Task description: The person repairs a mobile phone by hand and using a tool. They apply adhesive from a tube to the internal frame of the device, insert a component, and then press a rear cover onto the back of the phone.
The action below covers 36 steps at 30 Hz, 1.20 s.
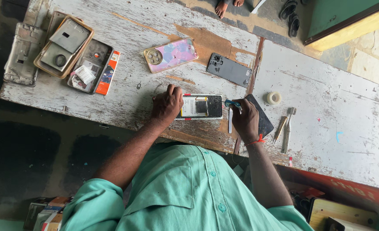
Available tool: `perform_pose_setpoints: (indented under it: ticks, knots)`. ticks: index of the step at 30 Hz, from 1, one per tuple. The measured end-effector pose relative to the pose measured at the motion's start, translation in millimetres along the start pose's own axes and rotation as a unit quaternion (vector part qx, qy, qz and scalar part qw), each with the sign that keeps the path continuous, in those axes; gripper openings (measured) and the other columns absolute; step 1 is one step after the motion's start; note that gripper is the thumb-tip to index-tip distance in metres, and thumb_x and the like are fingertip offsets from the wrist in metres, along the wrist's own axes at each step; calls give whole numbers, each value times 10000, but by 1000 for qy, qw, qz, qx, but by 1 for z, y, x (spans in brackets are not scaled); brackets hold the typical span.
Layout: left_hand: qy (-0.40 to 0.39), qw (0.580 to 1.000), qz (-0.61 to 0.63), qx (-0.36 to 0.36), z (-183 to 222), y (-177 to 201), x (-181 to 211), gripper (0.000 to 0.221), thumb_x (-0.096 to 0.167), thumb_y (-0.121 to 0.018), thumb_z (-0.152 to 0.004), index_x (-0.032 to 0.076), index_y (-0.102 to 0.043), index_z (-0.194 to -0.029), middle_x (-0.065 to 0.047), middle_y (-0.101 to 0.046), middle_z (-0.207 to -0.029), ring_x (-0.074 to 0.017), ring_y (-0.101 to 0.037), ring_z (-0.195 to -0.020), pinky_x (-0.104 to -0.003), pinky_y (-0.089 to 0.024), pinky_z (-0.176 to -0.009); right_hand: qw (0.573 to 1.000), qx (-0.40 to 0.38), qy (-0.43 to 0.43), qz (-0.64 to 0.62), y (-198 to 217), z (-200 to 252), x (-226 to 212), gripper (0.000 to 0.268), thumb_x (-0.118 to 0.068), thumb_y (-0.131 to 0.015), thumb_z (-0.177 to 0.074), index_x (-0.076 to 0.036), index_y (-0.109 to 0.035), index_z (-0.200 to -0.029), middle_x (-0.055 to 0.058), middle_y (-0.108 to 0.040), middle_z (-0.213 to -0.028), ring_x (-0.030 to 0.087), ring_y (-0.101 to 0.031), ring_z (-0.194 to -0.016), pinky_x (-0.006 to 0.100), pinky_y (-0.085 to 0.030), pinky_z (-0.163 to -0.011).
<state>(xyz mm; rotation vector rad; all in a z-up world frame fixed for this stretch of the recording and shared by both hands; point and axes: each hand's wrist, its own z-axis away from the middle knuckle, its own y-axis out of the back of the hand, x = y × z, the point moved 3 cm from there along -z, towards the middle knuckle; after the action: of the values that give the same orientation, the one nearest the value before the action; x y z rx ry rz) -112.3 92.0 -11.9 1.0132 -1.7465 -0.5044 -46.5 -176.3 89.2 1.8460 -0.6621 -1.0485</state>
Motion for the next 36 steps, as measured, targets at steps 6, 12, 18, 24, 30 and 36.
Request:
perform_pose_setpoints:
  ticks: [6,12,18,24,30,36]
  knots:
    - [-11,1000,10,4,1,2,0,146,171,-599,-1034,45,-535,-1071,-120,-543,-952,-266,-661,-641,-393,-553,-554,1000,8,1,-8,3,10,-4,84,-63,-713,-952,-48,-658,-1014,132,-712,-925,332,-703,-874,417,-554,-747]
    - [17,999,19,-29,3,-4,-4,147,176,-574,-1070,39,-521,-1064,-123,-523,-944,-246,-658,-648,-374,-550,-536,1000,-3,-23,-7,7,18,-10,83,-59,-712,-946,-61,-675,-1020,119,-713,-903,319,-705,-858,413,-551,-735]
    - [20,1000,14,-9,3,-4,-3,171,140,-611,-1022,14,-512,-1083,-149,-523,-923,-266,-638,-628,-393,-534,-508,999,-4,-35,-8,11,28,-13,91,-68,-717,-937,-69,-691,-1024,119,-710,-886,318,-701,-845,415,-548,-736]
    - [25,1000,11,8,7,-1,-3,233,70,-693,-893,27,-481,-978,-163,-511,-899,-314,-614,-676,-450,-513,-530,999,-9,-42,-2,13,40,-15,84,-62,-705,-938,-68,-693,-1021,119,-705,-875,319,-698,-840,417,-547,-732]
    - [10,1000,15,24,9,1,0,259,84,-713,-862,35,-472,-942,-156,-501,-881,-317,-598,-702,-476,-487,-565,1000,6,-22,4,14,51,-19,103,-33,-702,-925,-66,-683,-1020,118,-716,-916,323,-702,-879,418,-552,-768]
    - [11,998,59,36,13,-2,-2,222,45,-698,-876,56,-476,-884,-127,-501,-841,-309,-579,-685,-484,-470,-588,994,51,-84,-38,14,54,-16,139,-122,-765,-948,-53,-668,-1020,126,-731,-880,261,-748,-813,349,-554,-682]
